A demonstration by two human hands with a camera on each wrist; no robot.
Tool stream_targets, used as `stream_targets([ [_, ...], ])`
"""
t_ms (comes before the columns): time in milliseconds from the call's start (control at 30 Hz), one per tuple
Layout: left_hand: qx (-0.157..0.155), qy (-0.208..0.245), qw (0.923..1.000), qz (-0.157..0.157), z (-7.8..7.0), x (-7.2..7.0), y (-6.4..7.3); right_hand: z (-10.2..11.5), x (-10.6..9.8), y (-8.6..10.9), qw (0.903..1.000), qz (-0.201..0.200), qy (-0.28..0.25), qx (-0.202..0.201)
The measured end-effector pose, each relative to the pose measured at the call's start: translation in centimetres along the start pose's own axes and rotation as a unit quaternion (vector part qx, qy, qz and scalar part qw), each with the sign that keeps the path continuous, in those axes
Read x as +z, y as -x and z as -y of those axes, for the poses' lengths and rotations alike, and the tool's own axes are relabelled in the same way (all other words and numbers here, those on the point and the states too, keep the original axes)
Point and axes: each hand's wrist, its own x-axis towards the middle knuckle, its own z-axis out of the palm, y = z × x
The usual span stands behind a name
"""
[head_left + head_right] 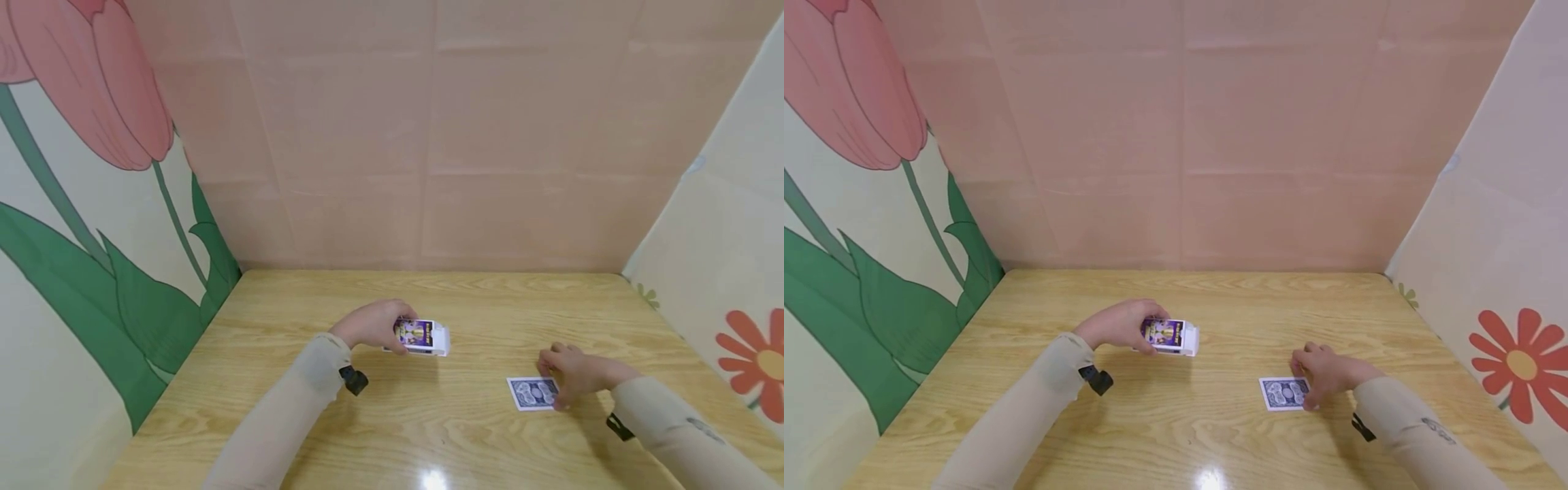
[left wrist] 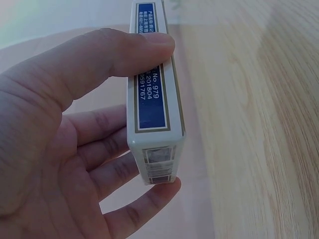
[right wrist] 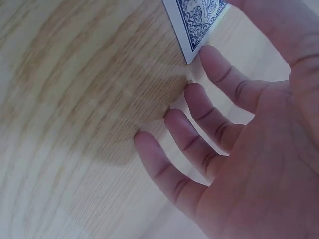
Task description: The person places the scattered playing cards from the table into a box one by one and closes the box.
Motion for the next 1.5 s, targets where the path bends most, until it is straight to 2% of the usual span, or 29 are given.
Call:
stream_targets([
  [133, 0.001, -0.004, 1.0, 0.002, 0.1, 0.1, -0.1, -0.3, 0.0, -0.2, 0.9998, 0.016, -0.004, 0.006],
  [333, 0.0, -0.009, 1.0, 0.0, 0.2, 0.3, -0.2, -0.6, -0.1, -0.3, 0.9971, 0.025, -0.07, -0.015],
  [400, -0.001, -0.007, 1.0, 0.0, 0.2, 0.3, -0.2, -0.7, -0.1, -0.3, 0.9966, 0.021, -0.078, -0.018],
  [600, -0.003, -0.005, 1.0, -0.001, 0.2, 0.2, -0.1, -0.6, -0.1, 0.0, 0.9994, 0.005, -0.032, 0.01],
  [833, -0.005, 0.005, 1.0, 0.0, 0.2, 0.2, 0.0, -0.2, -0.1, 0.0, 0.9995, -0.01, 0.011, -0.029],
  [967, -0.006, 0.008, 0.9999, 0.002, 0.4, 0.3, 0.0, 0.4, 0.0, 0.1, 0.9999, -0.001, -0.006, -0.009],
  [1200, -0.007, -0.002, 1.0, 0.001, 0.4, 0.1, -0.1, 0.9, 0.6, 0.2, 0.9997, -0.016, 0.017, -0.006],
  [1500, -0.007, 0.001, 0.9999, 0.007, 0.1, 0.2, -0.1, 0.7, 0.3, 0.2, 0.9999, 0.014, 0.008, -0.001],
])
